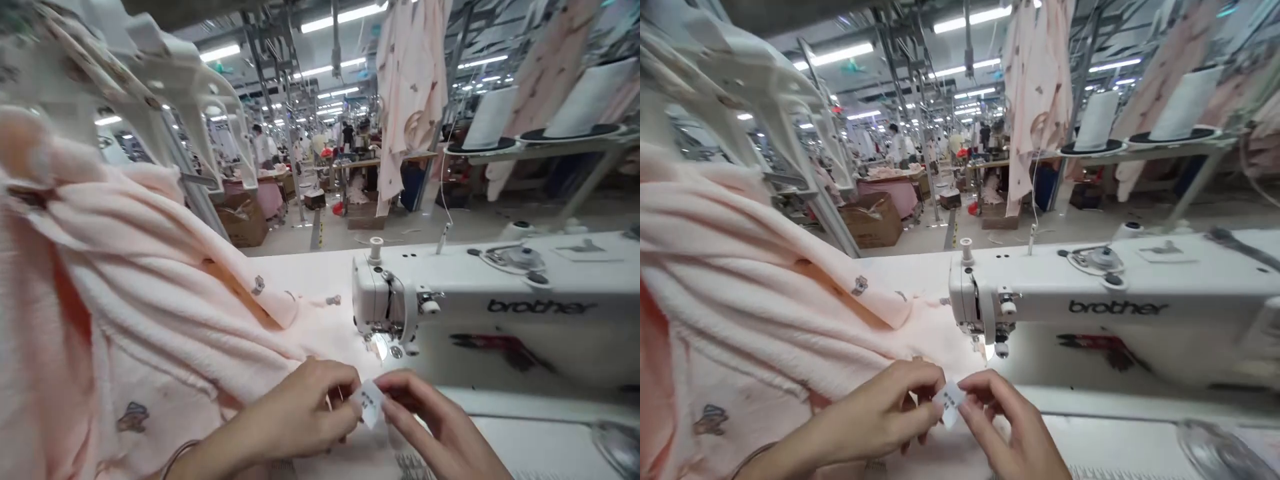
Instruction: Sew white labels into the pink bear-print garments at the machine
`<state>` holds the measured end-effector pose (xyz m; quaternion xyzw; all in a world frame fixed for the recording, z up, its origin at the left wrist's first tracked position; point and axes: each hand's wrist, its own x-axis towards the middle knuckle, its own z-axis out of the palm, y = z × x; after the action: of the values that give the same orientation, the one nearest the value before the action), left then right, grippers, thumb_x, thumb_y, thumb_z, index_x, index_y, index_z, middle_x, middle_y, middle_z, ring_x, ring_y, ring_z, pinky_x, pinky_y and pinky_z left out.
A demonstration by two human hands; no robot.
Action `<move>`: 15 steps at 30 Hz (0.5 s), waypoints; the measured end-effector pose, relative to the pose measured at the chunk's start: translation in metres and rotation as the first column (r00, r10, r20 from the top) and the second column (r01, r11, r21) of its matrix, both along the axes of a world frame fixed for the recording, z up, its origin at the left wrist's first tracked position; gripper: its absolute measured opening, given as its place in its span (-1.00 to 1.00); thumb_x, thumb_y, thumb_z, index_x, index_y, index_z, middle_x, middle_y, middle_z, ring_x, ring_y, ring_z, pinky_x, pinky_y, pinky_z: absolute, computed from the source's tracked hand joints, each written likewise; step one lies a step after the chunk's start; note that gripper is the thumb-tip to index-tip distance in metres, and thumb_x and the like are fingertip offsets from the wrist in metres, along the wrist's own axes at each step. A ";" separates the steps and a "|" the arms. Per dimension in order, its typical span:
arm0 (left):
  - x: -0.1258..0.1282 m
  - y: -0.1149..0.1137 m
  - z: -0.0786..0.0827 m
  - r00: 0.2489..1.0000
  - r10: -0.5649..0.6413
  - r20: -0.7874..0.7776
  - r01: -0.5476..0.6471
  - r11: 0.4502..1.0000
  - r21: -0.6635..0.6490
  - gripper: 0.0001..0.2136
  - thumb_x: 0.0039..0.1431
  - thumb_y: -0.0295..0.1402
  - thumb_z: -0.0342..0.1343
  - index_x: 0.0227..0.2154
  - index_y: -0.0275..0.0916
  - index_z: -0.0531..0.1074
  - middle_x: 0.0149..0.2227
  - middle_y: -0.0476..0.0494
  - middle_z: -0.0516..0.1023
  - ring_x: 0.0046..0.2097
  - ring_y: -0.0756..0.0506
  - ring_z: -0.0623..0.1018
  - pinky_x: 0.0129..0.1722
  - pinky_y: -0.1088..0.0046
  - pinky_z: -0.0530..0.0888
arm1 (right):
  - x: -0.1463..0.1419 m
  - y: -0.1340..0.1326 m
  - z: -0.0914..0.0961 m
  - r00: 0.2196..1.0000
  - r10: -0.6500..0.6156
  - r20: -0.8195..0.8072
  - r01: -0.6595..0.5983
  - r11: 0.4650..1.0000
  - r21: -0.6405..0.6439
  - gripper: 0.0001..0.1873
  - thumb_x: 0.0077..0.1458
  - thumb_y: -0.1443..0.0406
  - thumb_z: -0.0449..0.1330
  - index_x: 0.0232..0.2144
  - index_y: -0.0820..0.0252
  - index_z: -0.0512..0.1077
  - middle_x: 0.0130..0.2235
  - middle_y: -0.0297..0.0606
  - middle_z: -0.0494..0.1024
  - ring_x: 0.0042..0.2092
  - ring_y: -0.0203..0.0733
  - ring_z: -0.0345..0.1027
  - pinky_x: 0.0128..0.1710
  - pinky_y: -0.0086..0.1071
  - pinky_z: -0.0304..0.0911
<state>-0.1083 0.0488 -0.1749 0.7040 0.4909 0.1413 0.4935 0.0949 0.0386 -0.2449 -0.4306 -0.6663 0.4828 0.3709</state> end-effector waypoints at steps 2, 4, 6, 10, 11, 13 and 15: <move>-0.001 0.000 -0.005 0.998 -0.008 -0.070 0.019 0.988 0.155 -0.87 0.12 -0.40 0.01 -0.53 -0.27 0.26 -0.48 0.02 0.35 -0.43 0.06 0.35 -0.46 0.61 0.27 | -0.012 0.003 0.016 0.997 -0.021 -0.080 0.012 0.994 -0.106 -0.68 0.14 0.04 0.09 -0.44 0.15 0.36 -0.44 -0.36 0.38 -0.37 -0.29 0.29 -0.34 -0.52 0.24; -0.001 0.004 -0.010 0.999 0.046 0.000 -0.045 0.987 0.151 -0.88 0.12 -0.35 0.05 -0.48 -0.27 0.33 -0.45 -0.01 0.38 -0.40 0.05 0.36 -0.42 0.59 0.29 | -0.023 0.003 0.020 0.981 -0.110 -0.161 0.080 0.980 -0.182 -0.64 0.10 0.03 0.13 -0.52 0.17 0.33 -0.49 -0.38 0.32 -0.40 -0.30 0.23 -0.38 -0.51 0.18; 0.000 0.008 -0.017 0.973 0.152 0.175 -0.151 0.988 -0.020 -0.83 0.09 -0.27 0.11 -0.39 -0.29 0.36 -0.44 -0.05 0.43 -0.39 0.03 0.41 -0.40 0.58 0.34 | -0.030 -0.001 0.017 0.953 -0.200 -0.229 0.145 0.961 -0.237 -0.65 0.08 0.02 0.16 -0.51 0.17 0.33 -0.49 -0.39 0.31 -0.39 -0.29 0.22 -0.36 -0.49 0.17; 0.003 0.010 -0.027 0.875 0.327 0.356 -0.248 0.936 -0.250 -0.72 0.01 -0.21 0.20 -0.40 -0.35 0.35 -0.50 -0.09 0.44 -0.44 0.01 0.48 -0.43 0.56 0.41 | -0.034 -0.008 0.010 0.930 -0.251 -0.268 0.172 0.943 -0.284 -0.66 0.09 0.02 0.16 -0.49 0.16 0.33 -0.47 -0.39 0.30 -0.36 -0.28 0.20 -0.32 -0.48 0.13; 0.003 0.009 -0.027 0.874 0.336 0.351 -0.257 0.933 -0.252 -0.72 0.01 -0.22 0.21 -0.42 -0.36 0.35 -0.51 -0.08 0.44 -0.46 0.02 0.48 -0.44 0.56 0.42 | -0.034 -0.009 0.010 0.932 -0.247 -0.266 0.167 0.943 -0.289 -0.67 0.09 0.02 0.16 -0.47 0.16 0.34 -0.46 -0.39 0.30 -0.35 -0.29 0.19 -0.31 -0.49 0.12; 0.004 0.008 -0.027 0.887 0.330 0.324 -0.260 0.935 -0.242 -0.73 0.01 -0.23 0.21 -0.44 -0.37 0.35 -0.54 -0.05 0.42 -0.49 0.03 0.48 -0.45 0.56 0.41 | -0.034 -0.010 0.011 0.936 -0.236 -0.260 0.157 0.944 -0.292 -0.69 0.08 0.02 0.16 -0.43 0.14 0.34 -0.43 -0.40 0.30 -0.34 -0.29 0.19 -0.30 -0.49 0.10; 0.003 0.008 -0.025 0.902 0.313 0.298 -0.250 0.940 -0.231 -0.74 0.01 -0.24 0.21 -0.44 -0.36 0.36 -0.56 -0.03 0.41 -0.49 0.02 0.48 -0.46 0.57 0.41 | -0.032 -0.010 0.012 0.941 -0.228 -0.251 0.152 0.945 -0.290 -0.69 0.09 0.03 0.16 -0.44 0.14 0.35 -0.44 -0.41 0.29 -0.35 -0.30 0.17 -0.31 -0.49 0.08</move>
<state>-0.1051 0.0567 -0.1995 0.5421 0.5089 0.2806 0.6070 0.0626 0.0288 -0.2328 -0.4663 -0.4905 0.5859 0.4457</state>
